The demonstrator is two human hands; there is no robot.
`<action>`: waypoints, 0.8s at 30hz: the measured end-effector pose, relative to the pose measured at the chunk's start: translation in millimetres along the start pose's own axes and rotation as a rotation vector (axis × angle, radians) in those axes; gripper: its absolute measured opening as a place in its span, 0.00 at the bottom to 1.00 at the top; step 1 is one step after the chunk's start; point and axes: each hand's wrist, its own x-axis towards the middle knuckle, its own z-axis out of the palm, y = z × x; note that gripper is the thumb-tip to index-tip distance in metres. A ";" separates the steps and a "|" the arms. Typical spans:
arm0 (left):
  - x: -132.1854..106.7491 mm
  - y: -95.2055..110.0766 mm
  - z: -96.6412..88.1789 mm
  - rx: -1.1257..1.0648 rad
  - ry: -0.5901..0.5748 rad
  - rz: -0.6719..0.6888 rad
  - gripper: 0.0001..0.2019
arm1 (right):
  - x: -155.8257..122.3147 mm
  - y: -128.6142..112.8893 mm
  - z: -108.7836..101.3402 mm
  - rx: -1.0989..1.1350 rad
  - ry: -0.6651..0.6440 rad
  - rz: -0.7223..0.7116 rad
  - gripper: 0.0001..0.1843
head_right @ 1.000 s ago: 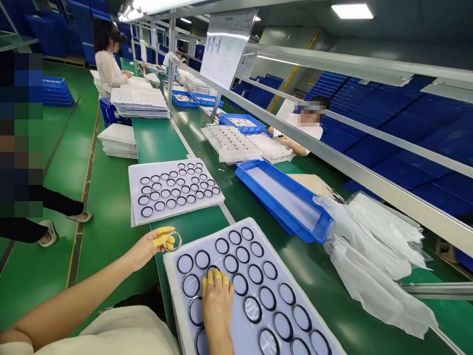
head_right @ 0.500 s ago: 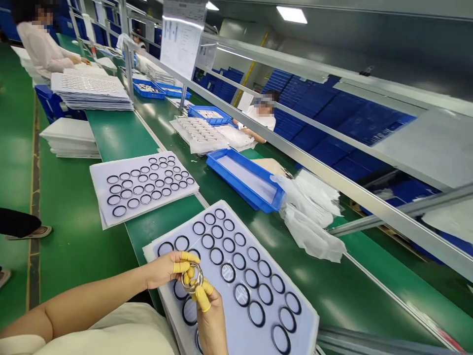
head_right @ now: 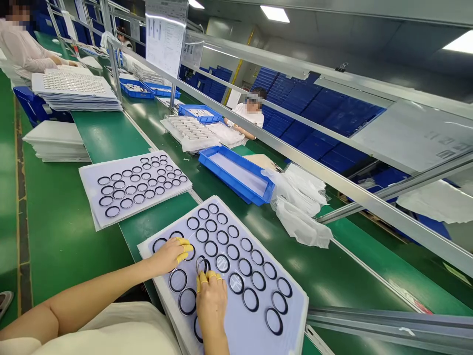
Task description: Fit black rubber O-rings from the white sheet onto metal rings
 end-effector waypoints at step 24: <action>0.5 -6.6 41.7 0.535 -0.217 0.303 0.09 | -28.7 6.2 -34.6 -0.669 -0.319 -0.092 0.10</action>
